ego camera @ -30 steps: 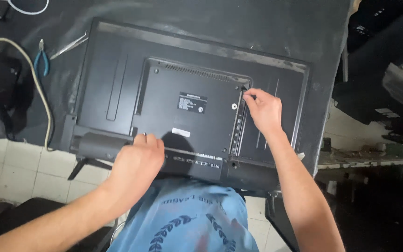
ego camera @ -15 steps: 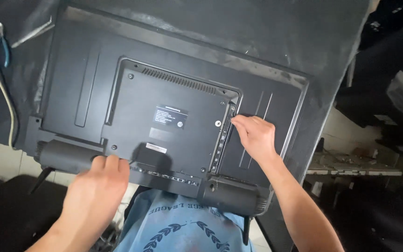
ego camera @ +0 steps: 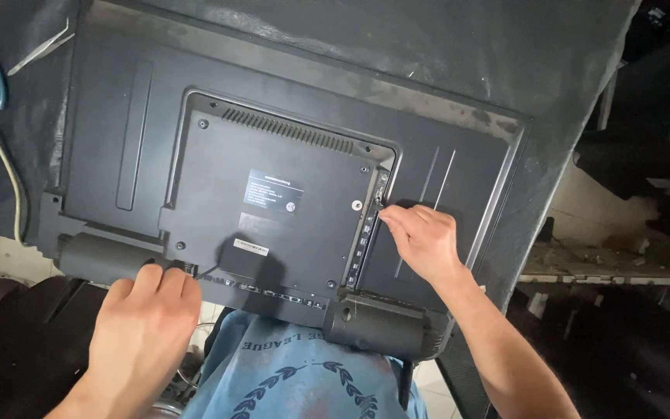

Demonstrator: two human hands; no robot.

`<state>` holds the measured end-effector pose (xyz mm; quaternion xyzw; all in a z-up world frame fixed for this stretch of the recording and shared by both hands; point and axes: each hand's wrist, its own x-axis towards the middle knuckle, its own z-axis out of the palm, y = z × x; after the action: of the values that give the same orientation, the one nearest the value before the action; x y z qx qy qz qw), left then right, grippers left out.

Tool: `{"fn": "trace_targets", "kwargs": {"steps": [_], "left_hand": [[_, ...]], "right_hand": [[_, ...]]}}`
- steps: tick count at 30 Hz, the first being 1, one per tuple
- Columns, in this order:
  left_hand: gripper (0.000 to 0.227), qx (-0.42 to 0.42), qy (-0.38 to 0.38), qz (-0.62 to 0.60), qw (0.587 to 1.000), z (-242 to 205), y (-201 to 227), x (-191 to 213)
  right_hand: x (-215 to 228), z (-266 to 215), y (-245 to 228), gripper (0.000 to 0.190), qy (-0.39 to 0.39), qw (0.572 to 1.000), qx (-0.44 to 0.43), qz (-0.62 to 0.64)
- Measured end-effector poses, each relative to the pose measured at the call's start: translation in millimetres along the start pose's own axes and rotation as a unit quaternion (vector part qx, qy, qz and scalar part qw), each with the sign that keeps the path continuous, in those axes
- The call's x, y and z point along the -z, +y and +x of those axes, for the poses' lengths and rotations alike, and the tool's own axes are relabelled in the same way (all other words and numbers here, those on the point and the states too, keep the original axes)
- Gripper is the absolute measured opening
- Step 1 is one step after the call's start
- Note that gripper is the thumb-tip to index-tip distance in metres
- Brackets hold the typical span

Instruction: The person uses a screwdriver to remove screws from the back panel of a television. They then detach the stand from the television and place it on the table.

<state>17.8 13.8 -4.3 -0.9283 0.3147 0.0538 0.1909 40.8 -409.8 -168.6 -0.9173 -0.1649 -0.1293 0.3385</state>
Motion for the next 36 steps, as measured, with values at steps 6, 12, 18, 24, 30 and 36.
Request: {"fn": "trace_targets", "kwargs": {"steps": [6, 12, 18, 24, 30, 36], "left_hand": [[0.037, -0.010, -0.016, 0.011, 1.000, -1, -1, -4], [0.035, -0.013, -0.016, 0.015, 1.000, -4, 1, -5], [0.035, -0.007, -0.012, 0.011, 1.000, -3, 3, -6], [0.038, -0.026, -0.036, 0.024, 0.999, -1, 1, -3], [0.036, -0.017, -0.030, 0.020, 0.999, -2, 1, -4], [0.037, -0.011, -0.039, 0.023, 0.999, -7, 4, -7]], "right_hand": [[-1, -3, -5, 0.010, 0.016, 1.000, 0.007, -0.010], [1, -6, -13, 0.014, 0.012, 0.999, 0.021, -0.025], [8, -32, -41, 0.027, -0.021, 0.998, 0.022, -0.047], [13, -63, -60, 0.020, -0.040, 0.999, -0.011, -0.015], [24, -68, -68, 0.008, -0.014, 0.998, -0.023, 0.051], [35, -77, -76, 0.012, 0.015, 0.999, -0.022, 0.042]]}}
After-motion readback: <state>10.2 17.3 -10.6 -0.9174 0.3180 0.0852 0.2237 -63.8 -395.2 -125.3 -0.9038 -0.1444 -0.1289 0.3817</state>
